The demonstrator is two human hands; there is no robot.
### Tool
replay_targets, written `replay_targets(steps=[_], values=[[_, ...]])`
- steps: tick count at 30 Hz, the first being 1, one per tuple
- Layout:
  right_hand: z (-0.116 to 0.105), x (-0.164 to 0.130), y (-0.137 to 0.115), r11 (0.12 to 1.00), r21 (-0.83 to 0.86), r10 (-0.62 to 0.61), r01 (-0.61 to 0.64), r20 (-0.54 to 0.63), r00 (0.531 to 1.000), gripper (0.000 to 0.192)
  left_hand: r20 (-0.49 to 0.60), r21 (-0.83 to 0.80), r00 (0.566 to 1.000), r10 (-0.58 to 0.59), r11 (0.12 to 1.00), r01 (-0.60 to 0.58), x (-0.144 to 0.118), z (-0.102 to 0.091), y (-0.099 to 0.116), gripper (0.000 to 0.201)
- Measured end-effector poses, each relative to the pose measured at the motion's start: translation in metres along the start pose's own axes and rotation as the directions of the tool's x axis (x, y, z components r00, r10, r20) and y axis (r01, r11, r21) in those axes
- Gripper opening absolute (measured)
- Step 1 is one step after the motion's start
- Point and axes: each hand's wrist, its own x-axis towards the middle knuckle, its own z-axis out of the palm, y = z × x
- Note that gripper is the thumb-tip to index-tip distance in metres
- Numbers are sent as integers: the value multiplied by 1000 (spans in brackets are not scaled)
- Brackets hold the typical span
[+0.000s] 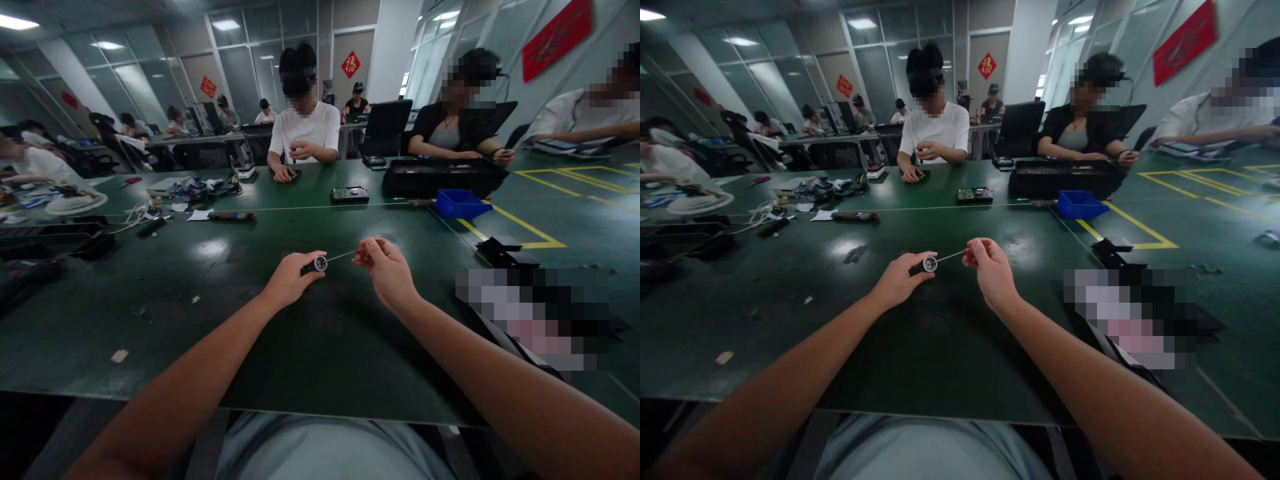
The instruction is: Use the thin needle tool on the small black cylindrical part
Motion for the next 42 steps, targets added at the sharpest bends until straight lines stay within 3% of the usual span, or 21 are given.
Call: replay_targets(steps=[10,16,25,30,37,40,42], values=[[3,-9,-10,932,-305,-166,197,123,978,26,3,34,1000,-6,999,6,-1,0,0,45],[2,-15,-25,778,-598,-160,193,109,981,35,3,25,1000,-17,1000,17,-2,1,1,45],[3,-20,-24,773,-524,-194,357,340,920,17,9,41,999,-42,998,42,-2,-1,-2,43],[4,-22,-25,750,-578,-175,322,295,939,33,13,40,1000,-25,999,24,-2,0,-5,43],[5,-23,-27,743,-584,-146,326,334,931,26,-7,36,999,-32,999,32,-2,2,-9,43],[5,-23,-28,732,-601,-157,320,309,938,31,-3,30,1000,-24,999,24,-2,2,-9,43],[5,-22,-26,749,-586,-180,310,270,946,25,0,28,1000,-18,999,18,-2,2,-8,43]])
